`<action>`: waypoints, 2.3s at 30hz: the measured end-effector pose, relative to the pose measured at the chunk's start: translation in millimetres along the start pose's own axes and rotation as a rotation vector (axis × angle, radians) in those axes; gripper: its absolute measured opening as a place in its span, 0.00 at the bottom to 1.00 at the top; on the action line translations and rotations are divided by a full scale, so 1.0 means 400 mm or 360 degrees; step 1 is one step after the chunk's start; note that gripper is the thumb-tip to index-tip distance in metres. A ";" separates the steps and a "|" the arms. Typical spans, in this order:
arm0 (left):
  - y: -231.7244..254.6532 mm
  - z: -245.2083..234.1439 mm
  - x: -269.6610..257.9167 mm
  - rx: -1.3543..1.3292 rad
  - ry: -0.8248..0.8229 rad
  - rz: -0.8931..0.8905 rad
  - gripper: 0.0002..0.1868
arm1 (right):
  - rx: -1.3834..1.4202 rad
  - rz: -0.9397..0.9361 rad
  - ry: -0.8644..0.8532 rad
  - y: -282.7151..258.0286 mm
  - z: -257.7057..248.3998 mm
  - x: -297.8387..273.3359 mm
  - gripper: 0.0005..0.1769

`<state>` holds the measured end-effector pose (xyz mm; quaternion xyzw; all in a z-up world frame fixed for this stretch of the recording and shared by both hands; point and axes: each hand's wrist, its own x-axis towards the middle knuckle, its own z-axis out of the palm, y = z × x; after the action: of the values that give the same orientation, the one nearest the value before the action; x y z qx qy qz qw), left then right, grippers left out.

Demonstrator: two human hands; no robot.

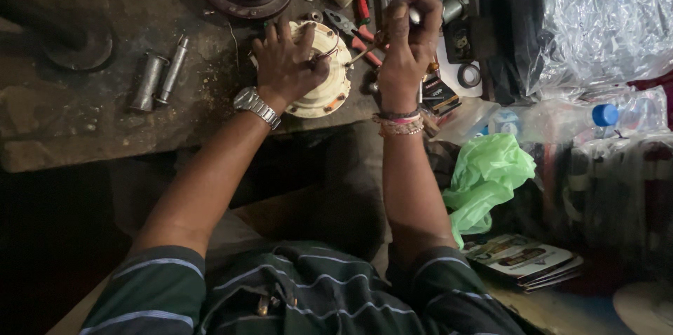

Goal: The person disassembles and services a ceiling fan motor at a workbench. They use a screwdriver to probe the internal wiring, tap the center shaft with a wooden stick, and manipulate the motor housing by hand.

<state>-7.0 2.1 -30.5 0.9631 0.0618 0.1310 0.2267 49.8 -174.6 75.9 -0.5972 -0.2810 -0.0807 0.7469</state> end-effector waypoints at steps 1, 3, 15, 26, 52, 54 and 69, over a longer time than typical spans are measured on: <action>0.002 -0.001 -0.001 0.0016 -0.0009 -0.0006 0.42 | -0.0023 -0.0007 0.0015 0.000 0.002 0.001 0.13; 0.007 -0.005 -0.001 0.0052 -0.0022 -0.0020 0.42 | -0.0065 -0.0024 0.0043 -0.004 0.005 0.007 0.16; 0.018 -0.031 0.002 0.0055 0.0047 0.0038 0.38 | 0.0767 0.0155 -0.1239 -0.021 -0.057 0.204 0.17; 0.013 0.000 -0.011 0.0116 -0.0145 0.0031 0.37 | 0.0251 0.0076 0.0161 0.060 -0.003 0.072 0.15; 0.024 -0.039 0.036 0.0153 -0.0152 0.0082 0.37 | 0.0786 0.0101 -0.0996 0.059 -0.073 0.175 0.21; 0.023 -0.047 0.030 0.0102 -0.0181 0.0071 0.38 | 0.0702 0.0156 -0.0591 0.067 -0.066 0.142 0.20; 0.031 -0.033 0.013 0.0093 -0.0034 -0.0005 0.34 | 0.0124 -0.0389 0.0613 0.126 0.020 0.063 0.09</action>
<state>-5.0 -2.4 -12.5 0.9706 0.0647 0.1183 0.1995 91.0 -148.0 47.4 -0.5029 -0.2063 -0.2721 0.7940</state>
